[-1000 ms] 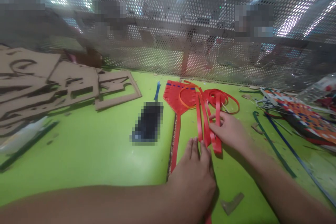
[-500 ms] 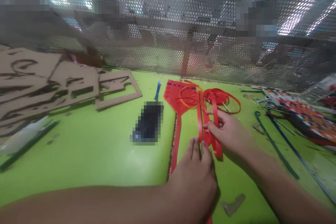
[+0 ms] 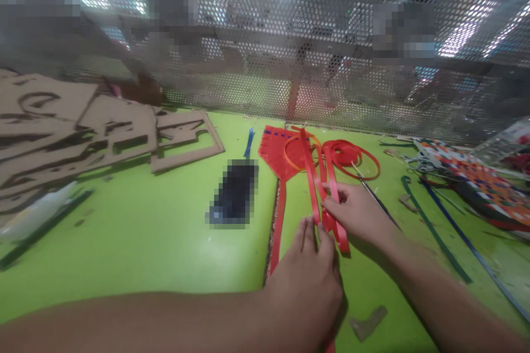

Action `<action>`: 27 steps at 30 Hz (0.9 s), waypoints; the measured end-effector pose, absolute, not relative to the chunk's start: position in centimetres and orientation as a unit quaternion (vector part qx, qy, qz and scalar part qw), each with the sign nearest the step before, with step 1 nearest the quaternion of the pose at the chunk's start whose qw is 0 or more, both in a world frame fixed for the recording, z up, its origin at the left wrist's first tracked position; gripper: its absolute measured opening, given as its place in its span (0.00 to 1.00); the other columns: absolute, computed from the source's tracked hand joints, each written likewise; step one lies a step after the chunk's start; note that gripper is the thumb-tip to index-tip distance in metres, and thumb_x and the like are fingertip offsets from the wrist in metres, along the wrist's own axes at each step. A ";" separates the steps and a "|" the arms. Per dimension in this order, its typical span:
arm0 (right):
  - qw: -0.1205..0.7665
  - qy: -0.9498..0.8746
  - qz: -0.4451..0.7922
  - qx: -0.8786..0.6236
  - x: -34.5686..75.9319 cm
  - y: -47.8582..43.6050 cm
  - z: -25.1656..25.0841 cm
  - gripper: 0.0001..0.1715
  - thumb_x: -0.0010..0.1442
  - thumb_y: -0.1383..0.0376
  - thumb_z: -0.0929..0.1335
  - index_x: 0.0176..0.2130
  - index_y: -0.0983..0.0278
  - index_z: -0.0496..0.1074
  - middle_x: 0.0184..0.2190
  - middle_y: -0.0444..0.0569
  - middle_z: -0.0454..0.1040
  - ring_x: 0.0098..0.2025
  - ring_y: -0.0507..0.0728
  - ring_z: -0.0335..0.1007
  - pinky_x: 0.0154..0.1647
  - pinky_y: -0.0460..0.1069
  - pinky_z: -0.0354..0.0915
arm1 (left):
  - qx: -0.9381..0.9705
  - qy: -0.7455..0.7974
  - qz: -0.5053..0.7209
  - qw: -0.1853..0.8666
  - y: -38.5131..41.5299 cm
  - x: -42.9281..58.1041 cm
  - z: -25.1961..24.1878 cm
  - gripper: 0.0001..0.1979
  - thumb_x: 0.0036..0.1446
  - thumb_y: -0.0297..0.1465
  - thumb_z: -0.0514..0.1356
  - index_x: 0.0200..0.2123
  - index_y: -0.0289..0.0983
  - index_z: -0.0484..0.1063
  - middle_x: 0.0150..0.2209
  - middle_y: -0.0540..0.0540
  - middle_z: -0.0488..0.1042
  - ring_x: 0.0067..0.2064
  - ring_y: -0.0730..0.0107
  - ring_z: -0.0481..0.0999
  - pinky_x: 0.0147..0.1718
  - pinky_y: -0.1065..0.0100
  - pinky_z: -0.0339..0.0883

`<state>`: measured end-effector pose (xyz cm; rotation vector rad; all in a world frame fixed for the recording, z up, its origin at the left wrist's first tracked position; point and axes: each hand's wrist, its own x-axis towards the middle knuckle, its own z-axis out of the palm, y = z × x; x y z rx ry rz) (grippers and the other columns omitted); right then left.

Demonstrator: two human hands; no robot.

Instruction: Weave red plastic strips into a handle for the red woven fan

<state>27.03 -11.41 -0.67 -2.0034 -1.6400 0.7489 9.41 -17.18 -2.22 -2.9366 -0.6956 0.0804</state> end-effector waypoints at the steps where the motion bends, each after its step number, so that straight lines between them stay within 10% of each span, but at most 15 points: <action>1: 0.218 -0.589 0.271 -0.729 26.9 -11.5 -0.4 0.16 0.58 0.64 0.69 0.45 0.61 0.81 0.21 0.41 0.72 0.21 0.53 0.63 0.23 0.47 0.56 | -0.970 -0.232 0.022 0.062 -17.2 9.4 -2.3 0.25 0.72 0.39 0.56 0.64 0.33 0.77 0.68 0.24 0.69 0.70 0.29 0.67 0.68 0.35 0.64; 10: 0.223 -0.592 0.301 -0.713 26.6 -11.7 -0.5 0.33 0.58 0.66 0.69 0.61 0.64 0.78 0.20 0.39 0.71 0.21 0.51 0.59 0.23 0.46 0.55 | -0.971 -0.233 -0.001 0.061 -17.1 9.4 -2.6 0.25 0.70 0.37 0.58 0.62 0.29 0.78 0.68 0.19 0.67 0.69 0.28 0.68 0.67 0.37 0.65; 20: 0.455 -0.406 0.493 -0.621 26.5 -10.8 -2.0 0.34 0.65 0.64 0.67 0.69 0.61 0.63 0.37 0.51 0.83 0.35 0.61 0.84 0.33 0.52 0.78 | -0.971 -0.232 0.004 0.048 -17.1 9.3 -2.7 0.26 0.70 0.38 0.57 0.64 0.31 0.76 0.68 0.23 0.68 0.70 0.32 0.68 0.68 0.38 0.64; 27: 0.358 -0.496 0.488 -0.622 26.9 -11.7 -2.4 0.11 0.64 0.64 0.69 0.45 0.61 0.80 0.30 0.48 0.82 0.33 0.59 0.82 0.35 0.50 0.78 | -0.968 -0.241 -0.011 0.064 -17.1 9.3 -2.8 0.25 0.72 0.39 0.55 0.63 0.33 0.78 0.67 0.24 0.71 0.68 0.32 0.71 0.67 0.40 0.66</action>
